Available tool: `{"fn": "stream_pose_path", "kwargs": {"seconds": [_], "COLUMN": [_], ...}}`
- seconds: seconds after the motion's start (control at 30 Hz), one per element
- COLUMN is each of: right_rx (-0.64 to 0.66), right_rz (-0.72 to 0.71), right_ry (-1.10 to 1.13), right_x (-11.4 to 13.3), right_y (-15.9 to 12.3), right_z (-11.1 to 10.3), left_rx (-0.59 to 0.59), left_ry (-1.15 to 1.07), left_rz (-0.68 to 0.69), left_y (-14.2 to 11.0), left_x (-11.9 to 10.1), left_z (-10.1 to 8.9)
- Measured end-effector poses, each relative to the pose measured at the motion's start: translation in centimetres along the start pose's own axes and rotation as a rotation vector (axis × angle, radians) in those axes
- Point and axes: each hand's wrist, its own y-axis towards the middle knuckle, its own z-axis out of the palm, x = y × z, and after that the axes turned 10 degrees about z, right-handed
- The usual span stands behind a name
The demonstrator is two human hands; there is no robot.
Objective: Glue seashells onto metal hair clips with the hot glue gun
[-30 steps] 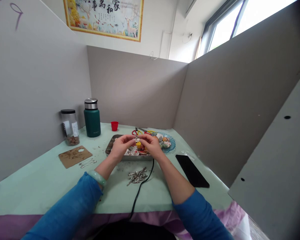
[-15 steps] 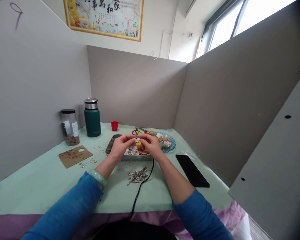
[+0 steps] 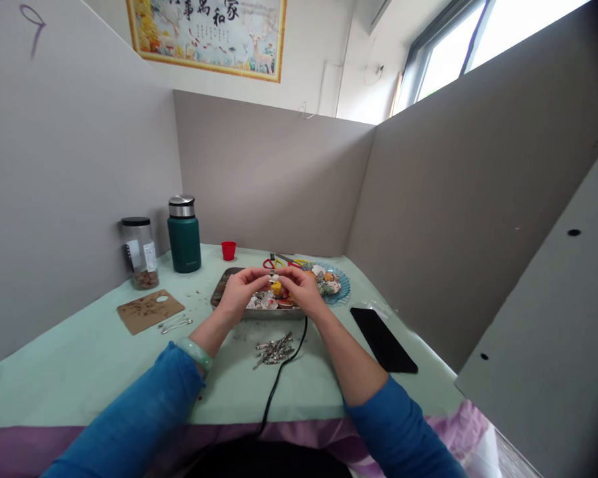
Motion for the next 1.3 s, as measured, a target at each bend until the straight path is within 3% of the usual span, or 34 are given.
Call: {"fn": "stream_pose_path", "kwargs": {"seconds": [0.67, 1.3], "right_rx": [-0.017, -0.026], "right_rz": [-0.048, -0.048], "right_ry": [-0.055, -0.061], "right_x": [-0.64, -0.4], "right_y": [0.33, 0.12], "right_z": [-0.01, -0.06], "left_rx": [-0.023, -0.009], "left_ry": [0.134, 0.059], "left_rz": [0.037, 0.011], "left_y": [0.05, 0.1], "left_x": [-0.33, 0.03], "left_z": [0.37, -0.01]}}
